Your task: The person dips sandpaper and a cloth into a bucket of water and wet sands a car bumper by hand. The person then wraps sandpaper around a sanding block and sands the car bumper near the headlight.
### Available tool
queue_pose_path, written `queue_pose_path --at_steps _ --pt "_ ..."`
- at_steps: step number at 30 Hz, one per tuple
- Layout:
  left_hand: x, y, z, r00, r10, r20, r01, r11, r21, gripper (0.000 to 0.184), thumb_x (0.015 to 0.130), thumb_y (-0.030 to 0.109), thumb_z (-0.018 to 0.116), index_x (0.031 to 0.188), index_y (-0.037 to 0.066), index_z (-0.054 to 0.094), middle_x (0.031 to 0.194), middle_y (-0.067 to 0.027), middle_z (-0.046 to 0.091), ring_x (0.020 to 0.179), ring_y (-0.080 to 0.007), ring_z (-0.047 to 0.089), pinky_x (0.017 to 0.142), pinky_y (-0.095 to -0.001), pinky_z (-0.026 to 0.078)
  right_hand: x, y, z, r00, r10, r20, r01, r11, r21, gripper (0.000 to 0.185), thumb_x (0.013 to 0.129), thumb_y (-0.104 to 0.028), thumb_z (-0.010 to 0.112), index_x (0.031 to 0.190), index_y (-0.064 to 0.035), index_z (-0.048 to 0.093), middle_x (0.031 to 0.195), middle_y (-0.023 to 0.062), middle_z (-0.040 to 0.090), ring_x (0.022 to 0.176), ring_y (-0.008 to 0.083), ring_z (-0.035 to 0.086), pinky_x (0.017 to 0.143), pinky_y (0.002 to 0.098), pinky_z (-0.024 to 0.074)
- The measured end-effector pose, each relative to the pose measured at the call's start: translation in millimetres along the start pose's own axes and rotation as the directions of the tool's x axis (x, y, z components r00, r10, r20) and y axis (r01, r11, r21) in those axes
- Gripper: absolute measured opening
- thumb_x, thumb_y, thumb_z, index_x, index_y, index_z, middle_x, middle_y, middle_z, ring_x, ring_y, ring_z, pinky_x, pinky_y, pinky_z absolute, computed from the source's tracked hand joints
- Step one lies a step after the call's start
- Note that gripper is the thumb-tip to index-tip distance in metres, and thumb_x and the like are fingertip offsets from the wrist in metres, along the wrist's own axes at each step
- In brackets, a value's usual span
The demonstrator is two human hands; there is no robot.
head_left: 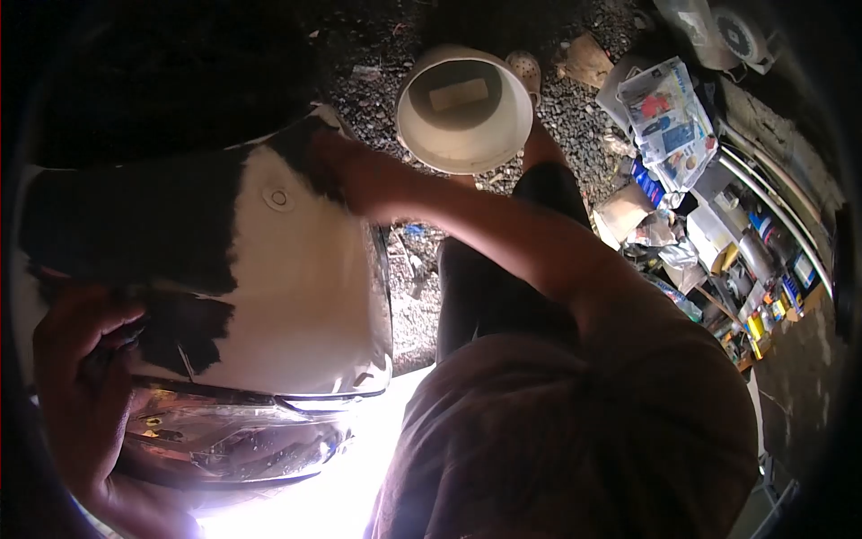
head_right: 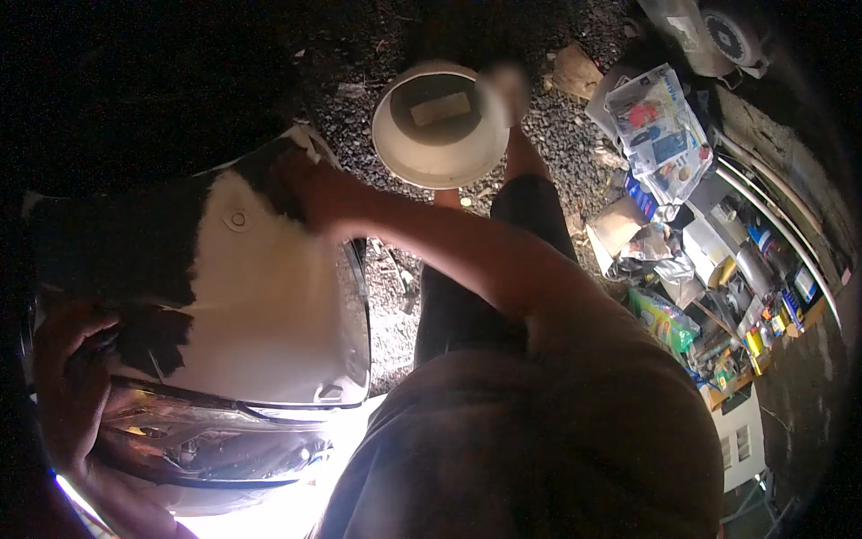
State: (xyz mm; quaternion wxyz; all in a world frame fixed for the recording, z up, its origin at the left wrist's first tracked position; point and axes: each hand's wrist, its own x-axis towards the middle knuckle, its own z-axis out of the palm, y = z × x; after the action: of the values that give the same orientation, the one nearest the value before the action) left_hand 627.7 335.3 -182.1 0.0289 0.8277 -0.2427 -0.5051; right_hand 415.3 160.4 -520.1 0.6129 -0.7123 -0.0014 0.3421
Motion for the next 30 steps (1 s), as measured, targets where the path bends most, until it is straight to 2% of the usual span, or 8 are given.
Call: queue_pose_path --at_steps 4,6,10,16,19,22,28,30 --pt "4.9 7.9 -4.1 0.999 -0.028 0.040 0.031 0.997 -0.067 0.052 0.078 -0.014 0.054 0.123 0.010 0.068 0.136 -0.0131 0.053 0.119 -0.0237 0.062 0.103 -0.0378 0.055 2.3 -1.9 -3.1 0.993 0.114 0.009 -0.115 0.988 0.099 0.096 0.090 -0.021 0.076 0.161 0.0087 0.019 0.165 0.0326 0.024 0.155 0.0417 0.028 0.129 0.0435 0.0259" --pt "5.7 5.2 -0.7 1.000 -0.010 0.023 0.010 1.000 -0.015 0.048 0.080 -0.013 0.055 0.121 0.008 0.069 0.135 -0.0127 0.052 0.117 -0.0217 0.062 0.102 -0.0363 0.054 -41.0 -25.7 19.1 0.986 -0.154 -0.063 0.122 0.929 -0.349 0.093 0.090 -0.019 0.075 0.160 0.0072 0.021 0.164 0.0323 0.027 0.152 0.0411 0.035 0.126 0.0429 0.0306" --pt "1.2 -1.8 7.1 0.999 0.005 -0.034 -0.004 1.000 0.020 0.048 0.080 -0.013 0.056 0.121 0.007 0.069 0.135 -0.0127 0.052 0.116 -0.0214 0.062 0.100 -0.0358 0.054 -47.0 -34.7 10.6 0.970 -0.240 -0.046 0.206 0.904 -0.375 0.091 0.090 -0.017 0.074 0.161 0.0044 0.022 0.165 0.0301 0.027 0.150 0.0385 0.038 0.125 0.0418 0.0327" --pt "5.3 1.6 1.6 1.000 0.021 -0.001 -0.021 0.999 -0.030 0.051 0.079 -0.014 0.055 0.123 0.007 0.068 0.137 -0.0125 0.052 0.116 -0.0219 0.062 0.099 -0.0362 0.054 0.7 -13.4 -16.9 0.949 0.243 0.200 -0.281 0.940 0.193 0.067 0.091 -0.006 0.064 0.150 0.0094 0.037 0.155 0.0360 0.037 0.145 0.0411 0.044 0.120 0.0489 0.0397" --pt "7.1 10.2 5.4 1.000 -0.020 -0.009 0.019 0.996 -0.084 0.059 0.075 -0.018 0.048 0.124 0.009 0.067 0.130 -0.0126 0.059 0.118 -0.0242 0.064 0.103 -0.0366 0.055 -48.4 -21.5 25.1 0.918 -0.281 -0.281 0.185 0.927 -0.326 0.073 0.087 -0.012 0.073 0.149 0.0071 0.038 0.146 0.0349 0.050 0.133 0.0446 0.056 0.110 0.0492 0.0503" --pt "5.1 10.0 3.9 1.000 -0.018 -0.022 0.016 0.996 -0.086 0.064 0.071 -0.020 0.044 0.124 0.010 0.066 0.129 -0.0126 0.060 0.121 -0.0251 0.063 0.105 -0.0376 0.055 -3.5 -10.4 -7.0 0.976 0.210 0.049 -0.213 0.975 0.059 0.070 0.094 -0.002 0.060 0.157 0.0019 0.029 0.147 0.0325 0.052 0.133 0.0430 0.057 0.111 0.0466 0.0485" --pt "6.6 6.7 4.4 1.000 -0.029 -0.006 0.029 1.000 -0.012 0.063 0.073 -0.016 0.047 0.126 0.012 0.066 0.131 -0.0131 0.060 0.122 -0.0266 0.062 0.107 -0.0405 0.054 -24.5 -12.9 10.7 0.971 0.236 0.024 -0.237 0.954 0.181 0.072 0.094 -0.003 0.061 0.158 0.0016 0.029 0.149 0.0335 0.050 0.137 0.0420 0.055 0.113 0.0464 0.0474" --pt "5.6 0.9 9.7 0.999 -0.017 -0.040 0.018 0.999 0.027 0.062 0.073 -0.015 0.048 0.125 0.013 0.067 0.132 -0.0135 0.060 0.122 -0.0273 0.063 0.107 -0.0408 0.055 -44.4 -7.8 39.8 0.879 -0.274 -0.389 0.187 0.951 -0.248 0.073 0.093 -0.003 0.064 0.158 0.0017 0.030 0.145 0.0338 0.054 0.134 0.0424 0.057 0.112 0.0466 0.0483"
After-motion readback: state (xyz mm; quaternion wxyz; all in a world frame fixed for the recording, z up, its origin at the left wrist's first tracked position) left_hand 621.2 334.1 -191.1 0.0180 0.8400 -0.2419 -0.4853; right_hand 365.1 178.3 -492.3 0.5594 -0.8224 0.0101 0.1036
